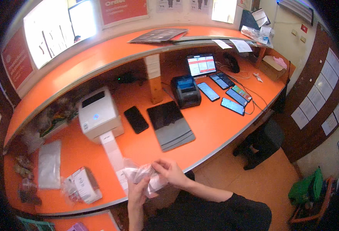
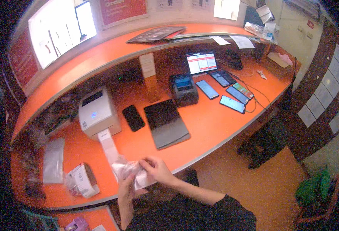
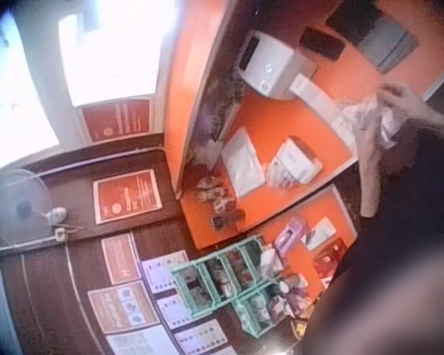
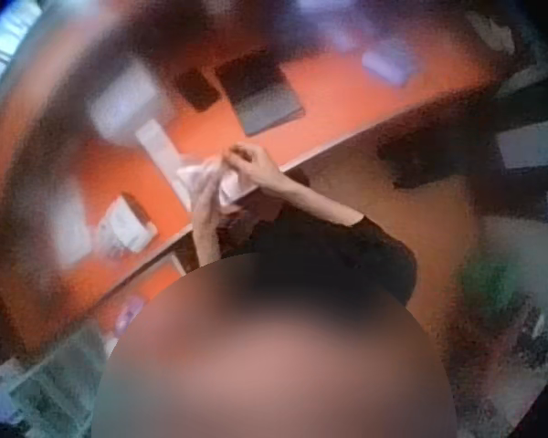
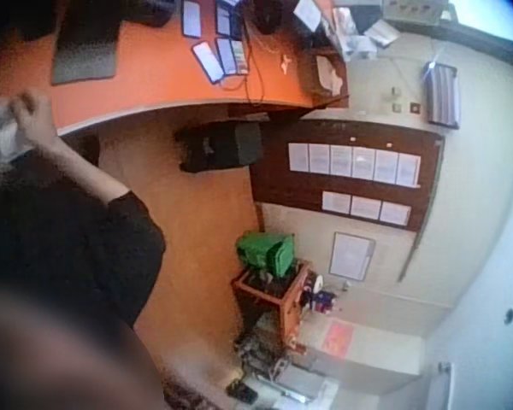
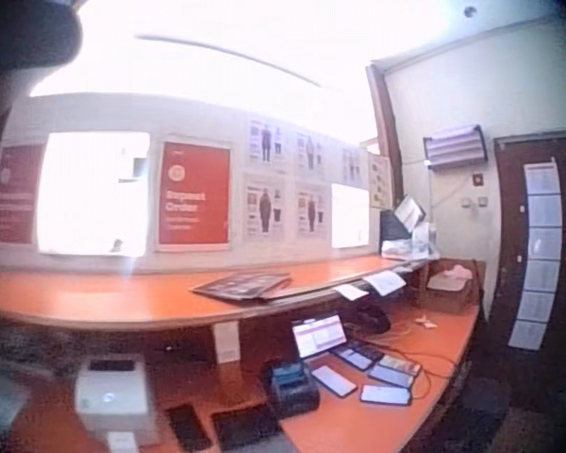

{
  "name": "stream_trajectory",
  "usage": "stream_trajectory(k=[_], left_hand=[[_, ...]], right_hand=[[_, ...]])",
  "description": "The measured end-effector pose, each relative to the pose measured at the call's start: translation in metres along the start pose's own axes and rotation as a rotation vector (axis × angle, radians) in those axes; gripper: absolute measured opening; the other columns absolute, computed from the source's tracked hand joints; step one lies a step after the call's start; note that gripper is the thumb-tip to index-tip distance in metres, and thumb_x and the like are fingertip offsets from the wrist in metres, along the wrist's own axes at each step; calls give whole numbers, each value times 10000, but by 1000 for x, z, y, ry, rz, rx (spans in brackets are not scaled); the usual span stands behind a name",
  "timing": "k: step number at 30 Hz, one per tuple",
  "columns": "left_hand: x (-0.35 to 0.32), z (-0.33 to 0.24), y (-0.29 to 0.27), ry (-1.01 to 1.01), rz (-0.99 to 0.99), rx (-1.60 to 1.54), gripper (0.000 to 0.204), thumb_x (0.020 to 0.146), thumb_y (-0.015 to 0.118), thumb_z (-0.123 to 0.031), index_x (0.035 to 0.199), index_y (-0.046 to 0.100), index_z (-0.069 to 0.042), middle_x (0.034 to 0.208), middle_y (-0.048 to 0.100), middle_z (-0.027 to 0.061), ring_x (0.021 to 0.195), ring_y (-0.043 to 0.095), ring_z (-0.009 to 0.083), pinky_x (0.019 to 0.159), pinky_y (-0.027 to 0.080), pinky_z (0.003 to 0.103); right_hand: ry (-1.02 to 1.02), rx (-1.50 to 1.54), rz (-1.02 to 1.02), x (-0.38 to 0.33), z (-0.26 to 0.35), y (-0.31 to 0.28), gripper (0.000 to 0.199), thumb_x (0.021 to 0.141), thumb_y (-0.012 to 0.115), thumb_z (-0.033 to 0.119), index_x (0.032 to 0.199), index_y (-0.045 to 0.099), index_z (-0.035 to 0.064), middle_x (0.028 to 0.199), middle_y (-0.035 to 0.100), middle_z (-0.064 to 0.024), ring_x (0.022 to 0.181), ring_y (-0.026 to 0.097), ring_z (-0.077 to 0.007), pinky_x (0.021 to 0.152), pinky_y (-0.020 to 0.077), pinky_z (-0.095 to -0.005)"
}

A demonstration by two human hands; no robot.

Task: The person processes a food order by retrieving a receipt, wrapping rice balls in paper, and packing fried chicken and rice balls into takeaway boxes. They then place the boxes into a plastic bag and organize items on the counter.

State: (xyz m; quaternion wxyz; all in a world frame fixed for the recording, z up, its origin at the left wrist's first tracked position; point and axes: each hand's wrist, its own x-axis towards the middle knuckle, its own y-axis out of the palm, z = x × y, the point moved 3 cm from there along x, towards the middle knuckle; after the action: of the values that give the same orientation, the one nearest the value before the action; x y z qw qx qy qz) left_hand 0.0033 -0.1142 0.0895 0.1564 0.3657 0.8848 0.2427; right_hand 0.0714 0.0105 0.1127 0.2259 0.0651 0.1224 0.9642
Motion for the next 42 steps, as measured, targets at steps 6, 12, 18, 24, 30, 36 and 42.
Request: stream_trajectory(k=[6,12,18,24,30,36,42], left_hand=[[72,-4,-6,432,-697,755,301,751,636,-23,1030,524,-4,851,537,26,789,520,157,720,436,291],[98,28,40,695,-1054,1200,309,757,632,-51,1042,520,-12,883,523,73,798,488,173,712,408,275],[93,74,83,184,-646,1303,508,680,621,-127,1162,489,-36,1059,518,103,940,500,214,788,409,303],[88,97,140,109,-656,1656,695,622,636,-192,1263,410,-52,1255,387,180,1131,411,337,917,371,393],[108,111,211,34,-543,1940,727,612,682,-223,1268,406,-73,1289,352,232,1173,367,383,968,327,440],[136,130,240,42,-262,1940,658,615,664,-101,1236,453,-61,1198,443,167,1098,418,360,935,321,453],[152,127,229,-33,-356,1694,607,628,571,82,1214,462,-37,1125,468,193,1031,478,356,852,416,388]], right_hand=[[253,648,417,54,76,-137,173,909,500,213,823,472,66,753,490,3,695,481,-96,644,389,-255],[108,-50,598,82,123,-253,195,873,563,160,967,421,65,731,490,-17,693,493,-77,620,394,-248],[-462,-1109,55,217,100,-454,486,731,529,-28,1199,494,98,1182,500,-149,1130,457,-311,942,351,-411],[-193,-1773,-399,326,75,-616,698,714,430,-56,1289,428,340,1399,164,-221,1247,187,-473,942,204,-657],[-655,-1679,-510,433,69,-681,404,805,491,144,1208,501,135,1307,345,-198,1220,278,-440,954,166,-679],[-720,-1465,-272,436,102,-669,395,797,533,135,1192,533,136,1338,315,-198,1262,214,-400,896,189,-692],[-360,-1775,-149,340,66,-573,463,825,495,219,1272,458,333,1410,170,-149,1258,163,-448,938,119,-669]])
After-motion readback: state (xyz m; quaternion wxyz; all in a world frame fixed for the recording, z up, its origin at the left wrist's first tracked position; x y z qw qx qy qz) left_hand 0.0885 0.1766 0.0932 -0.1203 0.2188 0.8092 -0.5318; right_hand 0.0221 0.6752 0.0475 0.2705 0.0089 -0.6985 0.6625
